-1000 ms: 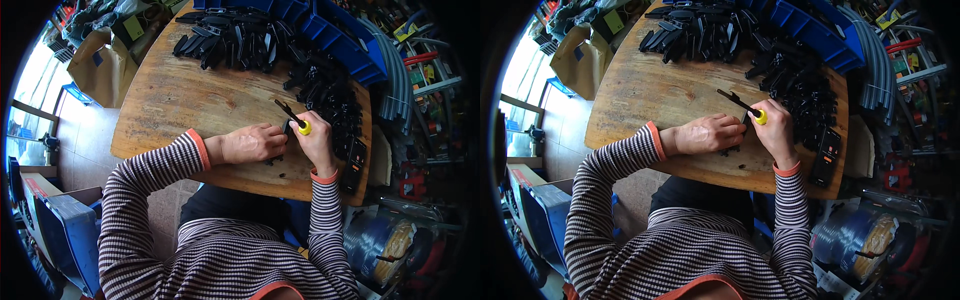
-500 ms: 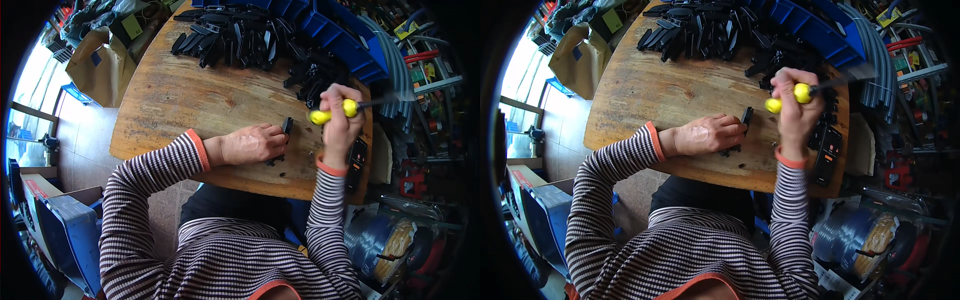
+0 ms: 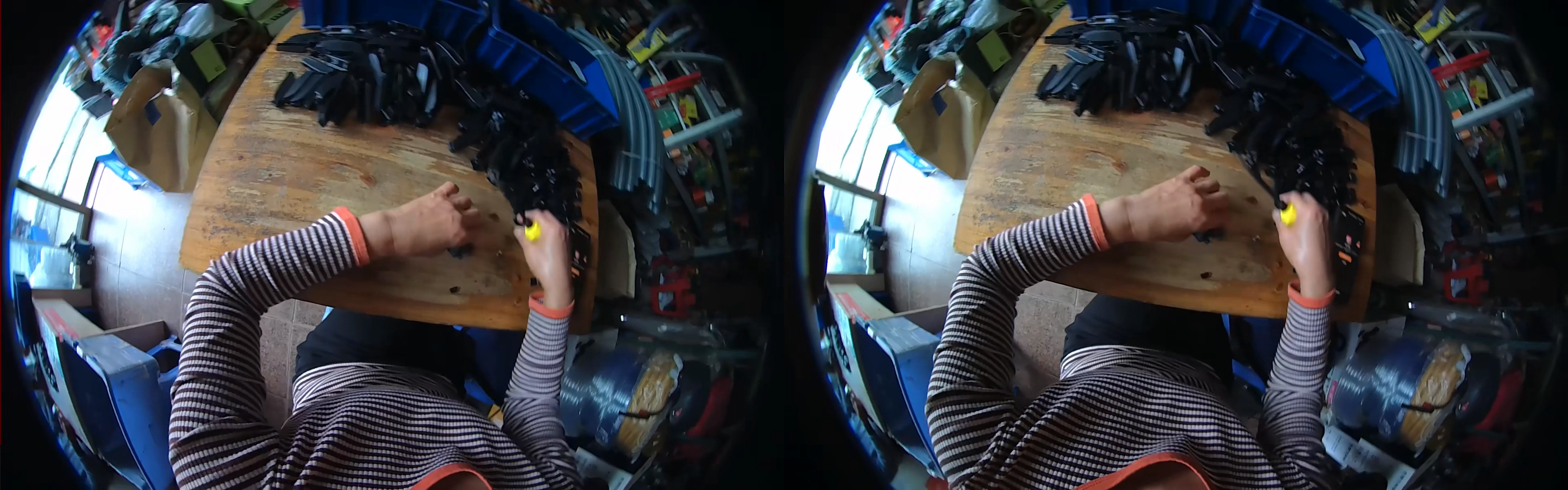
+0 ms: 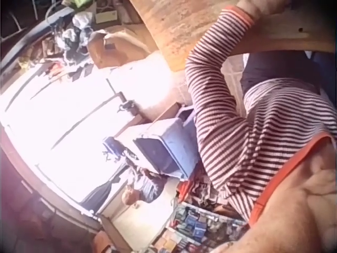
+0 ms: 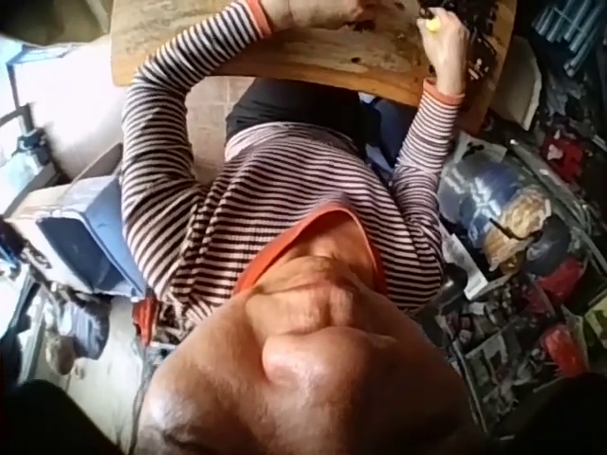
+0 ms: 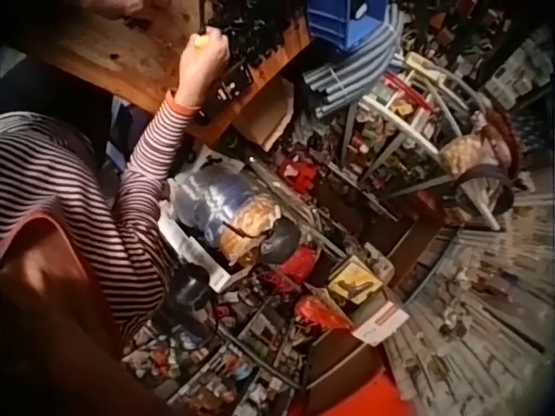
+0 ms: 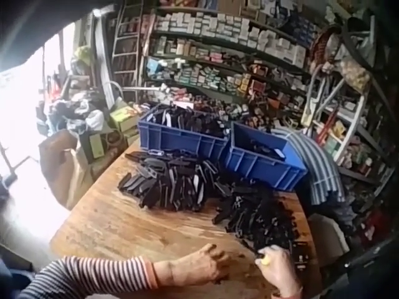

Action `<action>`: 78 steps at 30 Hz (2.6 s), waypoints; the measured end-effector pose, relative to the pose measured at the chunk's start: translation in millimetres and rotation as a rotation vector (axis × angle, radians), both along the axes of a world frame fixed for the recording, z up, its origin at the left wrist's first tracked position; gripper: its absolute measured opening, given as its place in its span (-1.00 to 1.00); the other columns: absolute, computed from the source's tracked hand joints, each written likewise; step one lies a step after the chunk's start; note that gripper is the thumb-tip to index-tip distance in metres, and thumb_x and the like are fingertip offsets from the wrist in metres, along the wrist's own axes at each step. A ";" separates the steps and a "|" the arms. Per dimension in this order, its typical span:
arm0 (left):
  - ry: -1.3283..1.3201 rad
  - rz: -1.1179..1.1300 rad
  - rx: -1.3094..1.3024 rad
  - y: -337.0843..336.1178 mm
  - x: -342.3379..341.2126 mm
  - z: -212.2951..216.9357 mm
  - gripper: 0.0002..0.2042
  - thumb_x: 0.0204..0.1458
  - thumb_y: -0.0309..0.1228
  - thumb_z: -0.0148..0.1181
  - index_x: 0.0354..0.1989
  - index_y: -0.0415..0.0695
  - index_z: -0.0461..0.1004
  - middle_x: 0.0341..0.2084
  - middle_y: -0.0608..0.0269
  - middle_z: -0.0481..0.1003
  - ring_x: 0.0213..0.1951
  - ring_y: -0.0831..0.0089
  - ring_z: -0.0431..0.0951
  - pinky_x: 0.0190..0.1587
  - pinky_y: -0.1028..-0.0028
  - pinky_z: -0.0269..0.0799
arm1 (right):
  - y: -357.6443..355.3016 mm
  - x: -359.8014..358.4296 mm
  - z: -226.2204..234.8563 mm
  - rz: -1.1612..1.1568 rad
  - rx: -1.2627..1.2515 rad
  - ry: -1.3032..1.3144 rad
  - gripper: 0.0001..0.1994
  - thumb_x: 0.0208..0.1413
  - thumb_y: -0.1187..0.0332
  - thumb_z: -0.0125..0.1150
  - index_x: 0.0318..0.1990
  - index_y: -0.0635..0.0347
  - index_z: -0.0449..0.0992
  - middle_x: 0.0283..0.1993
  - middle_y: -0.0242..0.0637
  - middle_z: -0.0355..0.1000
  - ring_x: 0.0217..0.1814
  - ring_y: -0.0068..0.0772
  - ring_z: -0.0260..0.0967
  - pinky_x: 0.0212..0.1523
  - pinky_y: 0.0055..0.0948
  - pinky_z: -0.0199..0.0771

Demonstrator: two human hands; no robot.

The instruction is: Assembling small black mechanical components using a screwdriver at a workbench.

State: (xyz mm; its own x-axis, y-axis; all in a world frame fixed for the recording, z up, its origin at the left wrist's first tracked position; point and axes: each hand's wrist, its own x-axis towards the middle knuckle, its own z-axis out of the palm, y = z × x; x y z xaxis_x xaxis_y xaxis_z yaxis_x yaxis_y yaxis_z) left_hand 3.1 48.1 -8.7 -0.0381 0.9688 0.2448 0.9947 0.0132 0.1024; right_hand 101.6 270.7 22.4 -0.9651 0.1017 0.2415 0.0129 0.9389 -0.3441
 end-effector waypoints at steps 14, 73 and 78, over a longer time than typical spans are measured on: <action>-0.056 1.009 0.466 -103.2 -75.3 -13.7 -0.78 -0.12 -0.56 0.20 -0.23 -0.12 0.50 -0.31 0.13 0.47 -0.26 0.11 0.48 -0.20 0.26 0.45 | -18.2 -8.7 -4.5 0.183 -0.163 -0.080 -0.82 -0.09 0.53 0.26 -0.28 0.33 0.48 -0.33 -0.09 0.46 -0.30 -0.08 0.45 -0.26 -0.36 0.41; -0.807 0.516 0.084 -25.1 45.5 25.6 -0.71 -0.16 -0.54 0.18 -0.18 -0.24 0.46 -0.24 0.09 0.49 -0.10 0.11 0.48 -0.06 0.27 0.44 | -35.9 -12.1 -1.7 0.113 -0.437 -0.004 -0.82 -0.08 0.48 0.34 -0.33 0.23 0.46 -0.47 -0.14 0.45 -0.43 -0.07 0.45 -0.43 -0.32 0.39; -0.470 0.177 0.267 -43.7 38.0 18.9 -0.71 -0.14 -0.50 0.16 -0.17 -0.24 0.45 -0.12 0.09 0.48 -0.02 0.16 0.45 0.01 0.30 0.43 | -48.1 -13.1 -2.1 0.167 -0.315 0.126 -0.85 -0.06 0.49 0.32 -0.35 0.23 0.44 -0.48 -0.14 0.46 -0.44 -0.05 0.46 -0.46 -0.33 0.40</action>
